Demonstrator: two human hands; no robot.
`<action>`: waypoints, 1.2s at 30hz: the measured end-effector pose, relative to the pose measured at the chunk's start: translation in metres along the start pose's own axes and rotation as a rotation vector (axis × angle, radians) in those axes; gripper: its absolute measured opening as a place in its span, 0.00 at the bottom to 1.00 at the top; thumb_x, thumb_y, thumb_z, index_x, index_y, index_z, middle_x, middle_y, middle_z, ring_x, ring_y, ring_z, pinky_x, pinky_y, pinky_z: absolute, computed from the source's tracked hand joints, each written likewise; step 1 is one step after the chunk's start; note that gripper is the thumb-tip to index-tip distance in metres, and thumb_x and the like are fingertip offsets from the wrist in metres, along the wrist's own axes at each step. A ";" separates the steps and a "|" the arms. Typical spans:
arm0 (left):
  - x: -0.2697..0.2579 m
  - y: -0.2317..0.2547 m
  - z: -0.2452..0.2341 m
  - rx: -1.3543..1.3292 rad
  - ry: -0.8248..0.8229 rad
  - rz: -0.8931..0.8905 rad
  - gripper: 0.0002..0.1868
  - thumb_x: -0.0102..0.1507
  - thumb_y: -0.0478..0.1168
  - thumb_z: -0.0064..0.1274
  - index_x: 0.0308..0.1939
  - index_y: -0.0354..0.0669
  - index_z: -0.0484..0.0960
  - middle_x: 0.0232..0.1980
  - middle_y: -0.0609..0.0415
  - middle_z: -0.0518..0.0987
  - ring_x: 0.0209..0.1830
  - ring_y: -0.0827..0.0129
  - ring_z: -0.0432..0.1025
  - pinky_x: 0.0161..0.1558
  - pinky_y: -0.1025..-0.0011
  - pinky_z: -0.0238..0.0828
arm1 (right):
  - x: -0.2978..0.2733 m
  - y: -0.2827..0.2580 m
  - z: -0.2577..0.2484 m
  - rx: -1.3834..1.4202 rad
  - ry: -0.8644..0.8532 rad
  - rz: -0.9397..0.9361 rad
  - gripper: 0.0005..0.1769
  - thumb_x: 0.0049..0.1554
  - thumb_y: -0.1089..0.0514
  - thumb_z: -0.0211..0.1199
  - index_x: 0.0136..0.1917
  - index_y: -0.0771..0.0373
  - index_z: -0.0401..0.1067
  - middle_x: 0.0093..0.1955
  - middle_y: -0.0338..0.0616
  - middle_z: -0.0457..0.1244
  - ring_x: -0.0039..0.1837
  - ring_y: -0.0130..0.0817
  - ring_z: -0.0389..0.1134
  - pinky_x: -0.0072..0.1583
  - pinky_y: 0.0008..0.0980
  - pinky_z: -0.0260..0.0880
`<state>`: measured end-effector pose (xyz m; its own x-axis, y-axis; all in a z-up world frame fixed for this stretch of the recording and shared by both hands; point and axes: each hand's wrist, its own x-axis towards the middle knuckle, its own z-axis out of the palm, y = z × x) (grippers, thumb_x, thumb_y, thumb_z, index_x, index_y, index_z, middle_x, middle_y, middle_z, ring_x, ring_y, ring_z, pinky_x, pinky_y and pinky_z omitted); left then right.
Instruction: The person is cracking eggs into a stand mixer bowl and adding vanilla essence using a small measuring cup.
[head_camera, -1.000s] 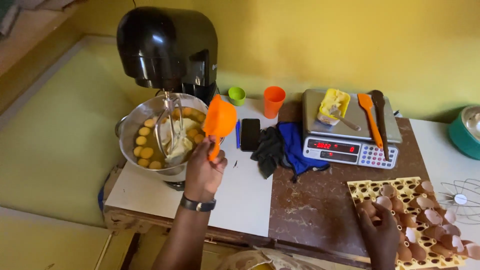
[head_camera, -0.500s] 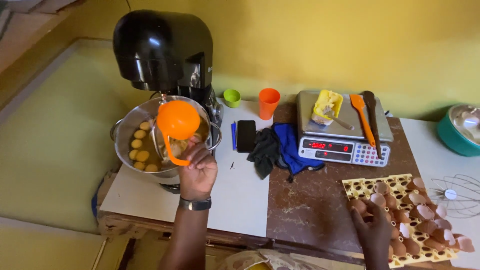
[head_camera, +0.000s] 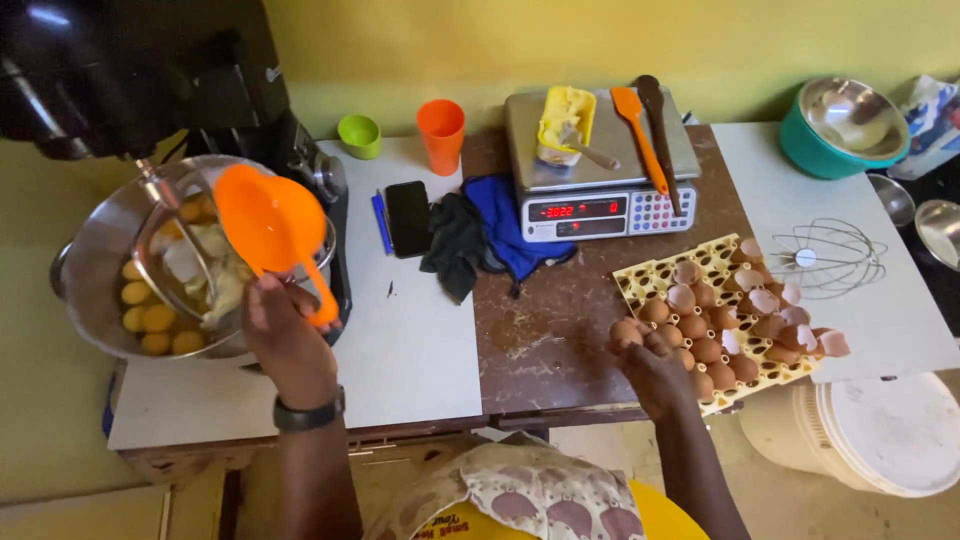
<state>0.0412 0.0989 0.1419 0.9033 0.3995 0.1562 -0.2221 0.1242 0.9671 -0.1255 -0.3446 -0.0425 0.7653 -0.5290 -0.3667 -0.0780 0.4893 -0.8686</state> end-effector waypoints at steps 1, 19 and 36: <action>-0.009 -0.010 0.005 0.001 -0.009 -0.001 0.21 0.84 0.53 0.38 0.48 0.47 0.80 0.24 0.59 0.67 0.14 0.72 0.66 0.25 0.74 0.77 | -0.002 0.002 0.005 0.005 0.007 -0.002 0.31 0.63 0.70 0.62 0.79 0.67 0.67 0.57 0.55 0.65 0.59 0.52 0.74 0.64 0.62 0.77; -0.141 -0.197 0.046 0.526 -0.898 -0.393 0.31 0.79 0.66 0.37 0.63 0.45 0.81 0.56 0.35 0.86 0.53 0.41 0.84 0.48 0.47 0.85 | 0.017 0.079 -0.019 -1.494 -0.170 -0.929 0.37 0.67 0.53 0.59 0.88 0.48 0.59 0.86 0.54 0.54 0.88 0.56 0.52 0.85 0.49 0.53; -0.114 -0.164 0.106 0.294 -0.888 -0.436 0.20 0.76 0.42 0.54 0.71 0.54 0.86 0.62 0.33 0.82 0.55 0.49 0.86 0.49 0.61 0.89 | -0.003 0.006 0.120 -0.274 -0.172 0.151 0.23 0.64 0.56 0.73 0.69 0.69 0.82 0.57 0.63 0.73 0.53 0.46 0.77 0.58 0.47 0.84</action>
<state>0.0135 -0.0629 -0.0134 0.8554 -0.4571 -0.2435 0.1807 -0.1771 0.9675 -0.0515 -0.2569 -0.0064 0.8268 -0.3291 -0.4562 -0.3487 0.3366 -0.8747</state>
